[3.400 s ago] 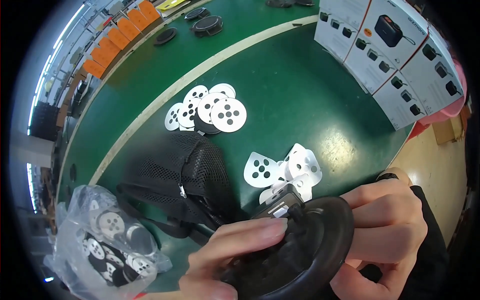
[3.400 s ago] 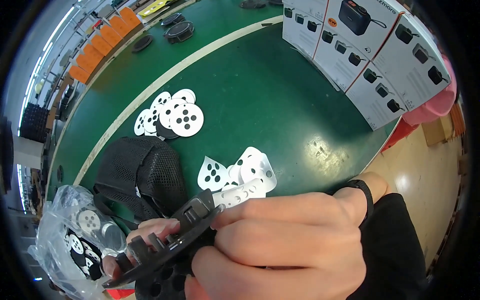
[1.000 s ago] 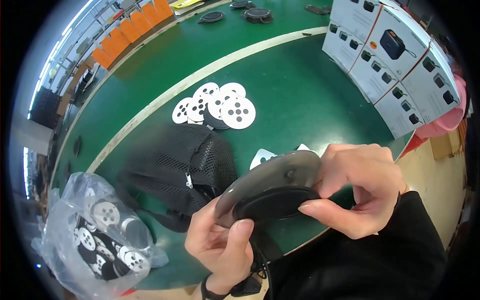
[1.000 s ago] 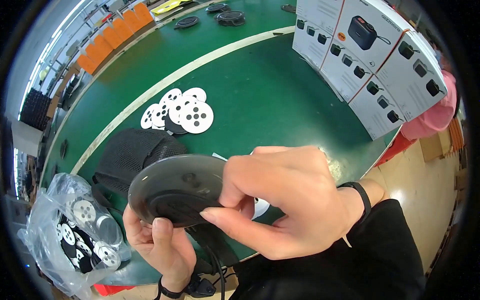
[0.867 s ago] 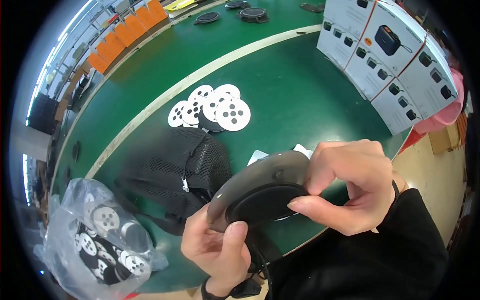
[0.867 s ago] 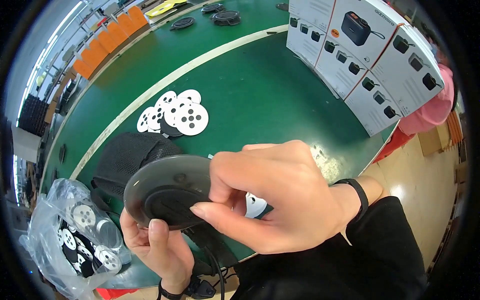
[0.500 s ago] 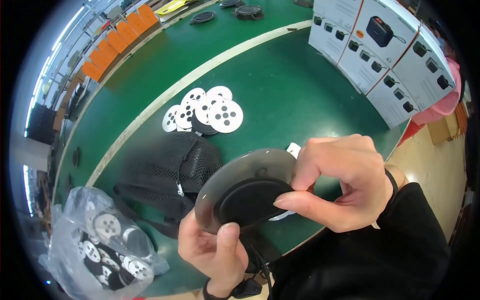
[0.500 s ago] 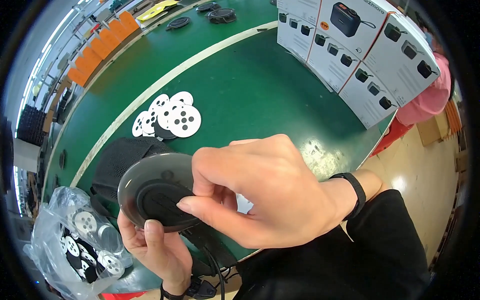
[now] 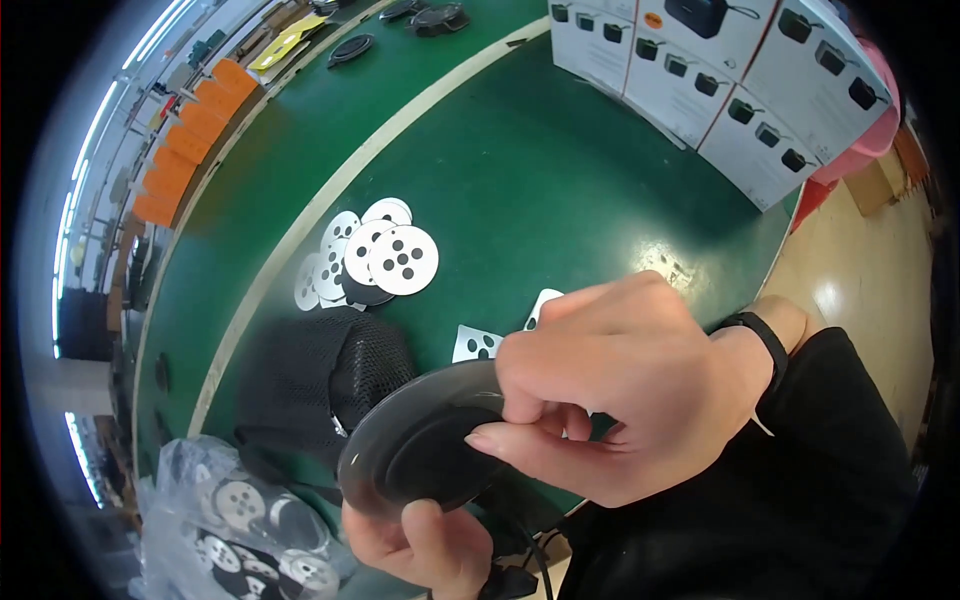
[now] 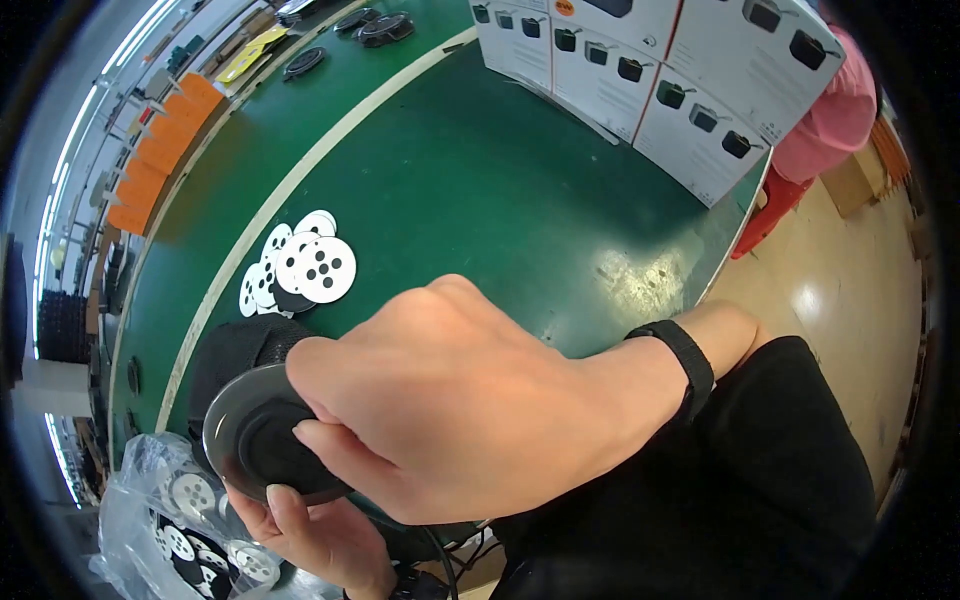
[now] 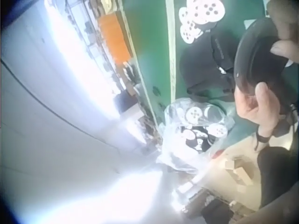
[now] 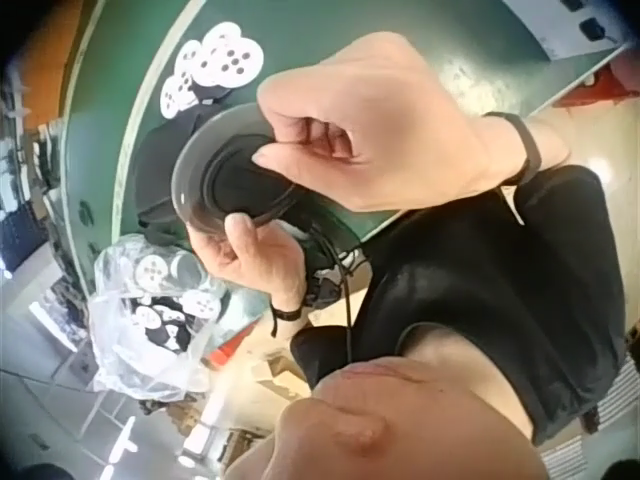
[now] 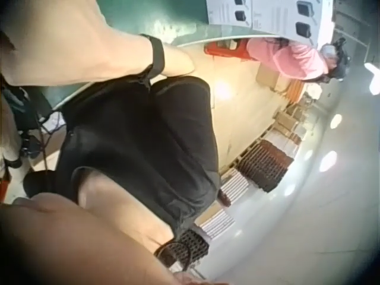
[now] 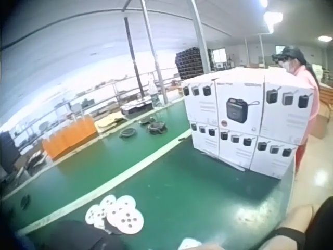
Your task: Attaching white adhesive pads to circular black plastic components at a workshop assembly table.
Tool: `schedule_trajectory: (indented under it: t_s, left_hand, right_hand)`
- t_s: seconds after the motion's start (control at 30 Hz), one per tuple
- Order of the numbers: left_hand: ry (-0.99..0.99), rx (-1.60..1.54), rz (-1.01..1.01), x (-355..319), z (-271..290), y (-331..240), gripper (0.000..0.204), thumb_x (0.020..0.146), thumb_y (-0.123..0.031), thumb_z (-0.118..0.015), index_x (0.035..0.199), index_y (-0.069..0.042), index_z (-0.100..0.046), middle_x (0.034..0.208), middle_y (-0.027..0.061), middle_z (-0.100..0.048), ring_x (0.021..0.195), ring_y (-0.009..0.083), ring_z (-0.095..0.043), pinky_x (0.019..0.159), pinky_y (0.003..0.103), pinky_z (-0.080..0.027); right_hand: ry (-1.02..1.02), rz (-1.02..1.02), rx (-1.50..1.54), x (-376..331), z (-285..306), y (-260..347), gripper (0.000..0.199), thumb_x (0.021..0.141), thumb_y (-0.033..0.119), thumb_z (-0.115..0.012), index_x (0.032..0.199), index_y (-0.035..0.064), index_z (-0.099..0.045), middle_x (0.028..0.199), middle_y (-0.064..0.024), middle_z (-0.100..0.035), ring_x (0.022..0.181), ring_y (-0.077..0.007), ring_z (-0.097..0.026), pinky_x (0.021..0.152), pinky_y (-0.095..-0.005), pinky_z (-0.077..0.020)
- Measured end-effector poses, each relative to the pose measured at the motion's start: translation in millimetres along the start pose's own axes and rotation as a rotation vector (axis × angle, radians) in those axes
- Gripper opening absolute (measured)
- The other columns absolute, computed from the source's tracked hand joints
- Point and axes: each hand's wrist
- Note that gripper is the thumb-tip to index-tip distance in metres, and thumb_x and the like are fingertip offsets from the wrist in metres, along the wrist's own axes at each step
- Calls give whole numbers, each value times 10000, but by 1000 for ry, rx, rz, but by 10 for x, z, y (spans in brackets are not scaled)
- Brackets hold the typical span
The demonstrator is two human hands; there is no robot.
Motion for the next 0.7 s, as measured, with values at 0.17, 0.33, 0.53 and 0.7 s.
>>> schedule_trajectory:
  t_s: [0.17, 0.33, 0.53, 0.7]
  left_hand:
    - [181, -103, 1, 29, -2, -57, 490, 822, -99, -578, 1255, 57, -408, 1109, 176, -565, 982, 239, -565, 880, 347, -455]
    - [177, -105, 3, 20, -9, -78, 510, 811, -103, -584, 1260, 54, -400, 1129, 169, -554, 992, 237, -562, 869, 338, -461]
    - [163, -119, -29, 8, -58, -62, 436, 830, -78, -548, 1234, 45, -439, 1047, 168, -591, 915, 227, -588, 818, 320, -482]
    - [107, -123, 176, 117, -97, -29, 521, 783, -183, -622, 1169, 114, -438, 1076, 205, -565, 968, 268, -580, 872, 363, -461]
  right_hand:
    - [18, 29, -53, -12, -2, -52, 249, 675, 32, -692, 572, 96, -474, 469, 31, -431, 376, -130, -421, 372, -228, -290]
    - [9, 39, -81, -17, -17, -34, 227, 667, 37, -680, 598, 92, -471, 470, 26, -413, 370, -152, -408, 369, -260, -296]
    - [88, 46, -227, -32, -17, -51, 213, 698, 111, -674, 629, 81, -475, 475, -6, -429, 378, -198, -422, 386, -289, -328]
    - [171, -27, -594, 15, 88, -30, 331, 767, 305, -648, 608, 58, -496, 476, -63, -489, 412, -246, -468, 445, -324, -389]
Point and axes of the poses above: each hand's wrist, its own x-axis towards the middle knuckle, its own z-axis out of the back of the hand, y = z × x
